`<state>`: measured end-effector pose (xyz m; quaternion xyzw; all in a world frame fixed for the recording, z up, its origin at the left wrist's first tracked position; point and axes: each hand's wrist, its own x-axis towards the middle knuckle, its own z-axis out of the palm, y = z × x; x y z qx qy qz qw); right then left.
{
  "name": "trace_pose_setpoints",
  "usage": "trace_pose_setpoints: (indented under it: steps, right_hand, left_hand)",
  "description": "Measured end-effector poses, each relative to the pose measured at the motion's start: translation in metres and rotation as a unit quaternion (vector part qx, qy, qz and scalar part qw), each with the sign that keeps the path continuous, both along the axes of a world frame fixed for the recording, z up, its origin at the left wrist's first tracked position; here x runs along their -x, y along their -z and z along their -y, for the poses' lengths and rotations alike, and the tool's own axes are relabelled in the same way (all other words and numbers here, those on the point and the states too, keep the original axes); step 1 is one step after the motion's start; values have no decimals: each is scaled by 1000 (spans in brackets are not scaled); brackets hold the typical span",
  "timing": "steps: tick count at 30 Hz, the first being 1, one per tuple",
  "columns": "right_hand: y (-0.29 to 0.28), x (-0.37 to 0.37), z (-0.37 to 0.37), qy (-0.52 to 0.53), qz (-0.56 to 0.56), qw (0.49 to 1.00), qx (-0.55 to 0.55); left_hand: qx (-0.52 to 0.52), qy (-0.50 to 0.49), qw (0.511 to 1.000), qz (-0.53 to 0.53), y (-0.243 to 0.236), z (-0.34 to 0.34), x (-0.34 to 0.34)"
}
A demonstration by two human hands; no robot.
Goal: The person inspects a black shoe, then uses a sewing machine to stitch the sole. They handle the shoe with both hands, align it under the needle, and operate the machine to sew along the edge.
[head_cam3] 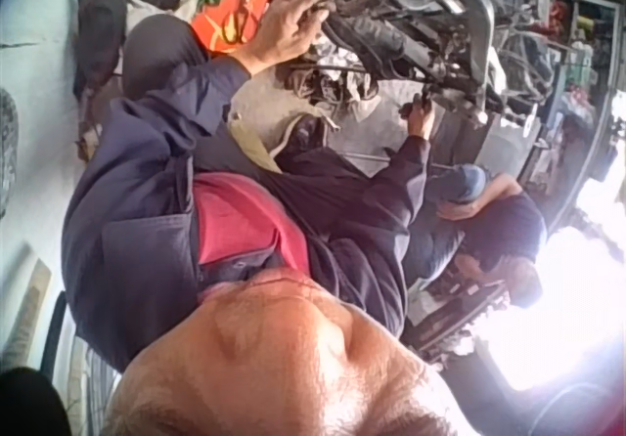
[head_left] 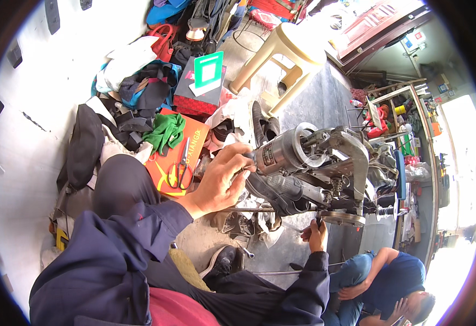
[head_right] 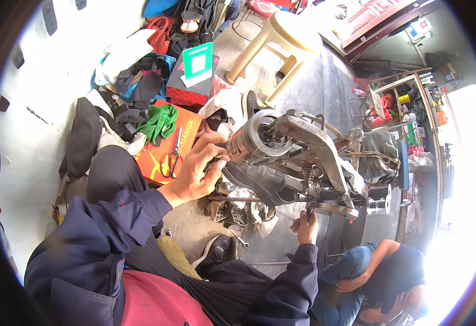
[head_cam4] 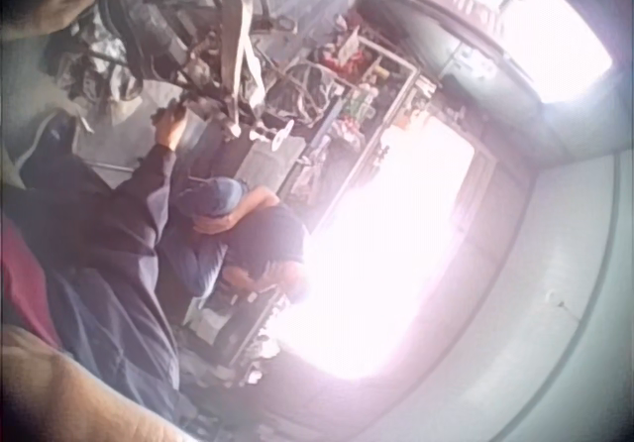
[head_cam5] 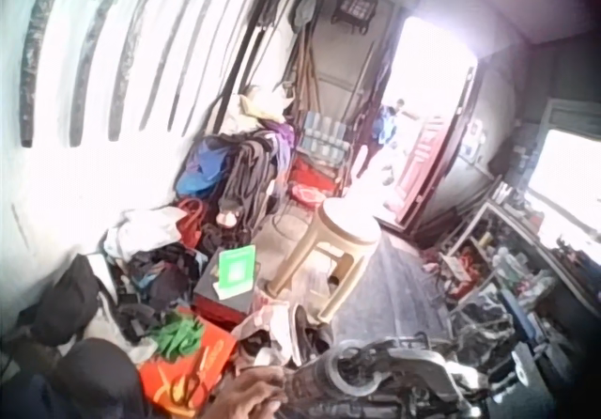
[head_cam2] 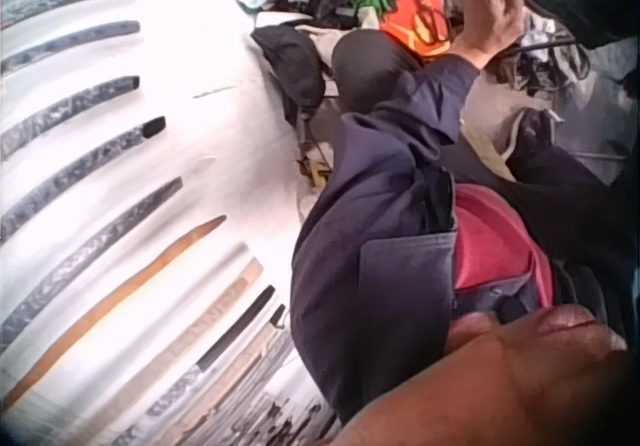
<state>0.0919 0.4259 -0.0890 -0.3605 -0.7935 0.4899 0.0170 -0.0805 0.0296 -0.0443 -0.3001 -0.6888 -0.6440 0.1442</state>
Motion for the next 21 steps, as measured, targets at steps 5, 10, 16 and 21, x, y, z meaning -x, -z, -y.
trace_pose_setpoints:
  steps: [5,10,16,21]
  right_hand:
    - [-3,0,6,8,-17,1000,8]
    - [-34,6,35,3,-49,998,26]
    - [-101,-7,8,35,-192,963,-184]
    - [-69,-19,-74,162,-178,960,-144]
  left_hand:
    - [-4,108,986,125,-3,0,15]
    - [59,154,963,212,6,2,16]
    - [25,117,981,152,16,-3,8]
    - [41,91,989,109,18,-5,10]
